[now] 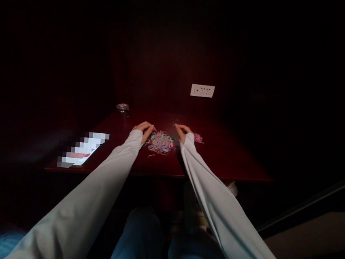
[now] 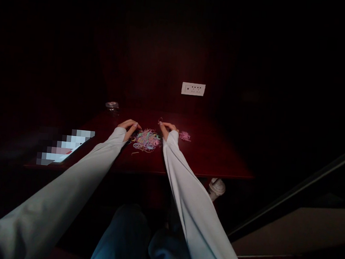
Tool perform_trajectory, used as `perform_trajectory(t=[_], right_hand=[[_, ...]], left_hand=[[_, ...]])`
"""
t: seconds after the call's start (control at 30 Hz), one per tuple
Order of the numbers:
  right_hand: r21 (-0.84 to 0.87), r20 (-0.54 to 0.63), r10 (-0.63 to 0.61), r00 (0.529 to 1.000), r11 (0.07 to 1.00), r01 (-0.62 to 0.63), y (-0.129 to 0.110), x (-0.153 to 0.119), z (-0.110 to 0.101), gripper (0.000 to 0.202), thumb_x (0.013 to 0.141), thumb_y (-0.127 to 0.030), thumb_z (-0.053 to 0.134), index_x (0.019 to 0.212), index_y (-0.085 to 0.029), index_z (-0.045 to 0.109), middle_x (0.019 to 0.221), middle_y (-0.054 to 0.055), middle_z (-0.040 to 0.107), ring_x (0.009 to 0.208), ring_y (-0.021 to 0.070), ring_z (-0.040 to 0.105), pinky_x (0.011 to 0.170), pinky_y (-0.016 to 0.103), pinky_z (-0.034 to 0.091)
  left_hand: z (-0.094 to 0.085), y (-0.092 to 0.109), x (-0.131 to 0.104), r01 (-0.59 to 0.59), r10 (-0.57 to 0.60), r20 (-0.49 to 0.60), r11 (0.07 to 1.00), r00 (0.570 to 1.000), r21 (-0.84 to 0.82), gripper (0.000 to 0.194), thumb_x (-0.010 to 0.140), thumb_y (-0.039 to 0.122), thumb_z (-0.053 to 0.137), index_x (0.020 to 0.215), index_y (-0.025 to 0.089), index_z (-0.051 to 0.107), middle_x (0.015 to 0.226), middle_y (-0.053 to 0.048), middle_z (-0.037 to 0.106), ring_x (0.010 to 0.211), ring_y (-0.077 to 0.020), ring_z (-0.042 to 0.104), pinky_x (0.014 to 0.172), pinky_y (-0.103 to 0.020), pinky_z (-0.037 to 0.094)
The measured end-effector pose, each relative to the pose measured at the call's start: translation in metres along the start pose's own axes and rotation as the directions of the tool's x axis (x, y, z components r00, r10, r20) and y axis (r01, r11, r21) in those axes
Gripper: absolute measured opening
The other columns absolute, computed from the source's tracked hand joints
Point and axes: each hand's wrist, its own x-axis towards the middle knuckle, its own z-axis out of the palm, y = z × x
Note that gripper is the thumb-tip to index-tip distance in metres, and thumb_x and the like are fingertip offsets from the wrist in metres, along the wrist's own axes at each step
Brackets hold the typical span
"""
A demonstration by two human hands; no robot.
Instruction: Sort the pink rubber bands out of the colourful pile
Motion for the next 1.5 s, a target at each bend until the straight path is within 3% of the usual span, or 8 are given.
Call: perform_trajectory(t=[0.23, 0.47, 0.73, 1.07, 1.2, 1.33, 1.43, 1.5], right_hand=[[-0.380, -0.244, 0.012, 0.970, 0.919, -0.107, 0.006, 0.003, -0.049, 0.021, 0.088, -0.039, 0.062, 0.078, -0.024, 0.074, 0.089, 0.004, 0.067, 0.097, 0.0237, 0.049, 0.086, 0.037, 0.029], [-0.464, -0.363, 0.110, 0.925, 0.840, -0.282, 0.015, 0.012, -0.072, 0.022, 0.088, -0.035, 0.056, 0.079, -0.022, 0.073, 0.094, 0.004, 0.069, 0.099, 0.0236, 0.047, 0.086, 0.038, 0.024], [-0.586, -0.194, 0.177, 0.965, 0.768, -0.259, 0.030, 0.018, -0.074, 0.024, 0.083, -0.039, 0.059, 0.081, -0.022, 0.075, 0.103, 0.007, 0.070, 0.103, 0.0260, 0.041, 0.087, 0.038, 0.021], [-0.448, -0.391, 0.196, 0.899, 0.813, -0.373, 0.032, 0.016, -0.077, 0.036, 0.093, -0.036, 0.038, 0.081, -0.022, 0.069, 0.105, 0.005, 0.068, 0.102, 0.0250, 0.045, 0.090, 0.041, 0.025], [-0.515, -0.324, 0.081, 0.942, 0.821, -0.248, 0.028, 0.015, -0.076, 0.036, 0.097, -0.035, 0.038, 0.087, -0.021, 0.069, 0.104, 0.007, 0.067, 0.103, 0.0252, 0.046, 0.089, 0.040, 0.027], [-0.638, -0.021, -0.148, 0.989, 0.763, 0.100, 0.014, 0.009, -0.063, 0.028, 0.098, -0.033, 0.046, 0.097, -0.022, 0.072, 0.105, 0.009, 0.067, 0.105, 0.0260, 0.047, 0.088, 0.037, 0.030], [-0.582, 0.297, -0.327, 0.897, 0.683, 0.441, 0.000, -0.004, -0.048, 0.026, 0.098, -0.035, 0.050, 0.107, -0.024, 0.072, 0.106, 0.008, 0.068, 0.106, 0.0264, 0.048, 0.093, 0.038, 0.031], [-0.510, 0.424, -0.391, 0.817, 0.642, 0.573, -0.008, -0.013, -0.037, 0.031, 0.099, -0.036, 0.049, 0.120, -0.026, 0.070, 0.111, 0.009, 0.068, 0.107, 0.0268, 0.048, 0.094, 0.039, 0.032]], left_hand=[[-0.001, -0.001, -0.002, 0.005, -0.006, 0.036, 1.000, 0.999, 0.018, 0.039, 0.098, 0.043, 0.044, 0.079, 0.024, 0.071, 0.088, -0.005, 0.072, 0.086, -0.0199, 0.066, 0.082, -0.032, 0.049], [-0.001, -0.004, -0.003, 0.032, -0.036, 0.069, 0.998, 0.997, 0.055, 0.037, 0.097, 0.040, 0.044, 0.078, 0.023, 0.071, 0.088, -0.004, 0.072, 0.082, -0.0190, 0.064, 0.082, -0.033, 0.047], [-0.002, -0.003, -0.003, 0.081, -0.094, 0.133, 0.992, 0.987, 0.099, 0.034, 0.096, 0.039, 0.045, 0.082, 0.023, 0.071, 0.093, -0.003, 0.072, 0.085, -0.0184, 0.064, 0.085, -0.033, 0.046], [-0.004, 0.002, -0.004, 0.111, -0.128, 0.134, 0.986, 0.983, 0.126, 0.035, 0.097, 0.037, 0.044, 0.080, 0.024, 0.071, 0.093, -0.002, 0.072, 0.085, -0.0185, 0.064, 0.084, -0.033, 0.044], [-0.007, 0.007, -0.003, 0.164, -0.178, 0.073, 0.974, 0.981, 0.158, 0.033, 0.098, 0.035, 0.045, 0.078, 0.024, 0.069, 0.091, 0.000, 0.071, 0.087, -0.0185, 0.064, 0.088, -0.033, 0.043], [-0.009, 0.011, 0.000, 0.209, -0.213, 0.000, 0.961, 0.977, 0.183, 0.026, 0.095, 0.030, 0.048, 0.078, 0.024, 0.066, 0.091, 0.000, 0.071, 0.092, -0.0191, 0.064, 0.092, -0.034, 0.043], [-0.009, 0.012, 0.001, 0.231, -0.232, -0.018, 0.951, 0.972, 0.205, 0.023, 0.094, 0.028, 0.049, 0.078, 0.024, 0.065, 0.092, 0.000, 0.070, 0.092, -0.0193, 0.064, 0.093, -0.034, 0.042], [-0.008, 0.014, 0.001, 0.246, -0.244, -0.034, 0.944, 0.969, 0.219, 0.025, 0.095, 0.029, 0.048, 0.076, 0.023, 0.064, 0.091, -0.001, 0.070, 0.092, -0.0193, 0.063, 0.093, -0.034, 0.042]])
